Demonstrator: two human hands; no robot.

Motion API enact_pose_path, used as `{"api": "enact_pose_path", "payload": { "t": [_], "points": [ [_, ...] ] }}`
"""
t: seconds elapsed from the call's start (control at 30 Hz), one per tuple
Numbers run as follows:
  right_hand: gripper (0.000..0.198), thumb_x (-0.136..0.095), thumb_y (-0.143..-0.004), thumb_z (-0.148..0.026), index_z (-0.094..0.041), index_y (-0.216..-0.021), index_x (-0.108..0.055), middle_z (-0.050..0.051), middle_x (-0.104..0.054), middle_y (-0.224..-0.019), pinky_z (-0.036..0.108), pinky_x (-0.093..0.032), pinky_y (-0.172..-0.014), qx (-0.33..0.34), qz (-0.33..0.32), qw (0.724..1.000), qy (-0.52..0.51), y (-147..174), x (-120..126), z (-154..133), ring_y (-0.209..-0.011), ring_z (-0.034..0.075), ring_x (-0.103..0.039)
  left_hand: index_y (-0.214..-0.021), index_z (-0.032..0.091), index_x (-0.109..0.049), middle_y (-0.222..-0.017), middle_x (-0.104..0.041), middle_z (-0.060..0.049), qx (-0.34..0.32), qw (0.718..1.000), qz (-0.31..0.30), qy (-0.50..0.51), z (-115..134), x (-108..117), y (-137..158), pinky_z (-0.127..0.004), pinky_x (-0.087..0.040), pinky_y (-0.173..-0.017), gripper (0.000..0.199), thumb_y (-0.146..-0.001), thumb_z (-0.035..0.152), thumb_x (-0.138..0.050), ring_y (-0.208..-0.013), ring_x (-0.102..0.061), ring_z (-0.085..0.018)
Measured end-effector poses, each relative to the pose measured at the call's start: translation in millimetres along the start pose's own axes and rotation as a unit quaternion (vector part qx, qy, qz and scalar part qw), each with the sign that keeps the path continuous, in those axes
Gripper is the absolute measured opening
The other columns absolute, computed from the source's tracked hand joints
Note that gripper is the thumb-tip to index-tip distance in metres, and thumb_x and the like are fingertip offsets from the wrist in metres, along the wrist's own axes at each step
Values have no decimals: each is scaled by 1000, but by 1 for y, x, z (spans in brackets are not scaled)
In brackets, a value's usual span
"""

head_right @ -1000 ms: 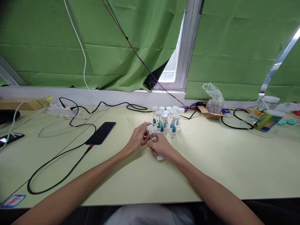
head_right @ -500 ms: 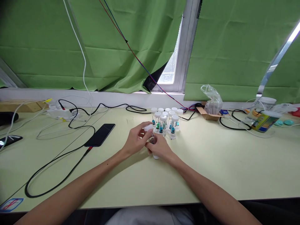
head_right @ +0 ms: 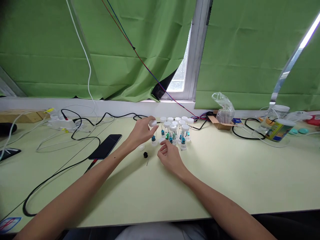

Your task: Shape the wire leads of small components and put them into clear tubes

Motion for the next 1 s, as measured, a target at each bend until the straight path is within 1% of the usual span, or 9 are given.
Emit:
{"api": "enact_pose_path", "payload": {
  "t": [0.1, 0.17, 0.37, 0.43, 0.53, 0.63, 0.83, 0.93, 1.0],
  "points": [
    [12, -52, -77, -13, -19, -85, -59, -1, -63, -67, 26, -47, -56, 4, -37, 999, 30, 1, -4, -1, -55, 14, -61, -107, 17, -60, -96, -68, -11, 24, 998, -40, -39, -2, -14, -7, -32, -44, -69, 22, -89, 28, -54, -93, -62, -27],
    [11, -52, -78, -12, -19, -80, -60, -2, -61, -61, 25, -43, -54, 23, -61, 996, 54, 4, -8, -3, -52, 13, -58, -106, 17, -59, -93, -67, -12, 38, 995, -63, -63, -2, -19, -10, -33, -43, -70, 20, -90, 25, -51, -94, -61, -28],
    [15, -52, -82, -11, -19, -85, -64, -3, -62, -61, 23, -38, -55, 111, -111, 980, 124, 13, -18, -10, -56, 12, -56, -109, 14, -57, -103, -62, -16, 62, 989, -99, -92, 7, -20, -12, -35, -43, -77, 20, -93, 19, -47, -102, -59, -30],
    [16, -52, -83, -12, -19, -89, -65, -2, -62, -61, 24, -38, -56, 112, -91, 978, 150, 10, -14, -10, -57, 13, -56, -111, 14, -57, -106, -61, -17, 67, 987, -107, -100, 9, -18, -12, -35, -43, -79, 21, -93, 18, -46, -104, -59, -30],
    [18, -51, -87, -15, -17, -97, -66, -1, -63, -61, 25, -37, -57, 89, -15, 977, 192, 3, 5, -9, -57, 14, -57, -111, 14, -58, -106, -61, -18, 69, 986, -110, -104, 11, -15, -12, -35, -43, -76, 21, -93, 19, -47, -102, -59, -31],
    [22, -49, -89, -17, -16, -102, -67, 0, -63, -62, 26, -35, -56, 66, 30, 968, 241, -3, 23, -9, -55, 16, -55, -108, 14, -59, -104, -61, -17, 61, 987, -104, -106, 13, -14, -12, -34, -42, -71, 20, -92, 20, -49, -99, -61, -31],
    [28, -48, -90, -18, -19, -109, -69, 3, -68, -68, 27, -36, -58, 54, 22, 951, 303, -6, 27, -5, -60, 18, -59, -105, 15, -61, -102, -62, -15, 30, 993, -55, -97, 20, -4, -15, -33, -41, -68, 18, -92, 19, -50, -93, -62, -29],
    [29, -48, -91, -18, -19, -109, -70, 4, -70, -70, 27, -36, -59, 56, 12, 947, 316, -6, 25, -4, -63, 19, -61, -103, 16, -61, -104, -62, -12, -39, 997, 8, -64, 30, 9, -7, -31, -40, -67, 18, -95, 22, -46, -82, -62, -23],
    [27, -48, -91, -18, -18, -106, -70, 3, -69, -68, 27, -36, -59, 60, 13, 946, 317, -6, 27, -5, -62, 19, -60, -98, 18, -62, -96, -64, -8, -97, 995, 21, -32, 33, 12, 7, -30, -39, -65, 21, -98, 28, -43, -74, -60, -19]
  ]
}}
Point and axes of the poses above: each hand's wrist, its own y-axis away from the middle knuckle, its own x-axis out of the back of the hand, z = x × y, the point moved 6 cm from there along -y, towards the middle knuckle
